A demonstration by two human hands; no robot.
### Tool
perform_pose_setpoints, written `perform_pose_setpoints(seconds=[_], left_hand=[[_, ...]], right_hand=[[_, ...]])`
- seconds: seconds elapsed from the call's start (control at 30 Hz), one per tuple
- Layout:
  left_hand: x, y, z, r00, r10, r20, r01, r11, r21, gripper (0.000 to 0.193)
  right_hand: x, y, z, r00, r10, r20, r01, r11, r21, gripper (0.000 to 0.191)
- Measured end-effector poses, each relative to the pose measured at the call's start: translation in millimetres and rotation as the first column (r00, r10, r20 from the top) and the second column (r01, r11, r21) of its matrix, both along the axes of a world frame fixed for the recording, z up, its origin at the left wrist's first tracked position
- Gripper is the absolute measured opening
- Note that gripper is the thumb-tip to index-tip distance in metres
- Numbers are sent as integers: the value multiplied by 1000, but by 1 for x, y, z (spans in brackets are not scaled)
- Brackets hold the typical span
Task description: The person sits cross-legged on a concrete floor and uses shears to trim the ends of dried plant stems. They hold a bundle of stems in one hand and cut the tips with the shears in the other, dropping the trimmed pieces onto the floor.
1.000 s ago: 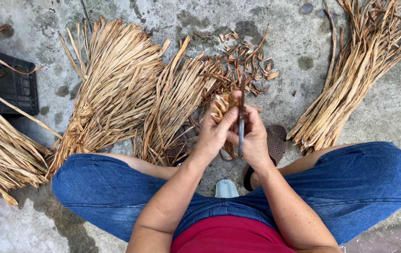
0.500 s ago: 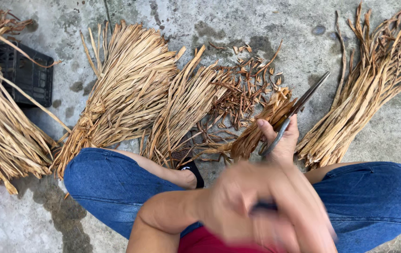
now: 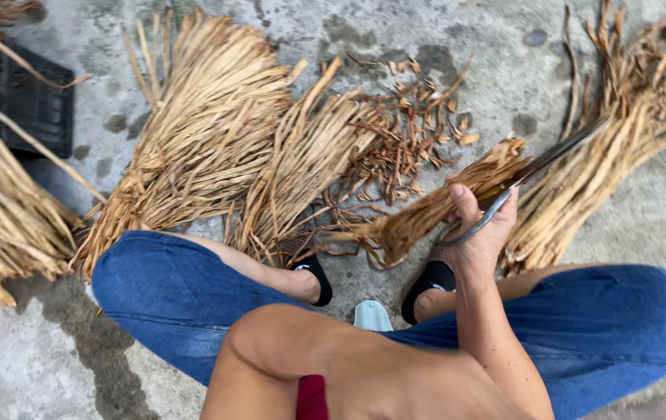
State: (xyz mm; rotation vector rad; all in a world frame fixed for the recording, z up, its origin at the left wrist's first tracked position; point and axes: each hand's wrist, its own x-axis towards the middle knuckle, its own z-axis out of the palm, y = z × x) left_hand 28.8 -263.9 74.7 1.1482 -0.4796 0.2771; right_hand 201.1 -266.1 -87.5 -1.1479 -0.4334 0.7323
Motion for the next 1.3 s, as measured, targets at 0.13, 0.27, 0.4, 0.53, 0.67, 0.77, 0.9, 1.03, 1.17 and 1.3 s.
perform_pose_setpoints(seconds=[0.13, 0.27, 0.4, 0.53, 0.67, 0.77, 0.9, 1.03, 1.17, 1.3], left_hand=[[-2, 26, -65, 851, 373, -368, -377, 924, 65, 37], [35, 30, -154, 561, 258, -787, -430, 903, -11, 56], [55, 26, -201, 850, -144, -507, -408, 431, -805, 80], [60, 68, -200, 811, 403, -424, -533, 208, -820, 40], [49, 136, -169, 723, 551, -417, -553, 100, -827, 20], [31, 185, -137, 669, 580, -465, -585, 25, -810, 21], [6, 237, -99, 579, 625, -524, -709, 68, -702, 22], [-6, 264, -76, 614, 622, -486, -725, 200, -660, 22], [-14, 282, -66, 599, 682, -421, -760, 316, -569, 30], [-15, 302, -64, 583, 705, -403, -758, 292, -583, 33]], right_hand=[[16, -13, 6, 992, -82, -96, 97, 982, 165, 40], [24, -21, 17, 982, -123, -146, 151, 968, 201, 41], [18, -29, 24, 992, -43, -116, 75, 956, 285, 53], [19, -39, 27, 996, 34, -84, -2, 934, 356, 53], [34, -47, 29, 988, 11, -151, 51, 916, 398, 52], [49, -52, 32, 980, -15, -200, 103, 893, 439, 51], [53, -49, 32, 980, 3, -200, 87, 893, 441, 47], [44, -36, 29, 978, 41, -206, 44, 919, 392, 40], [35, -23, 16, 969, -42, -243, 97, 971, 217, 36], [43, -15, -11, 945, -98, -311, 129, 989, 78, 26]])
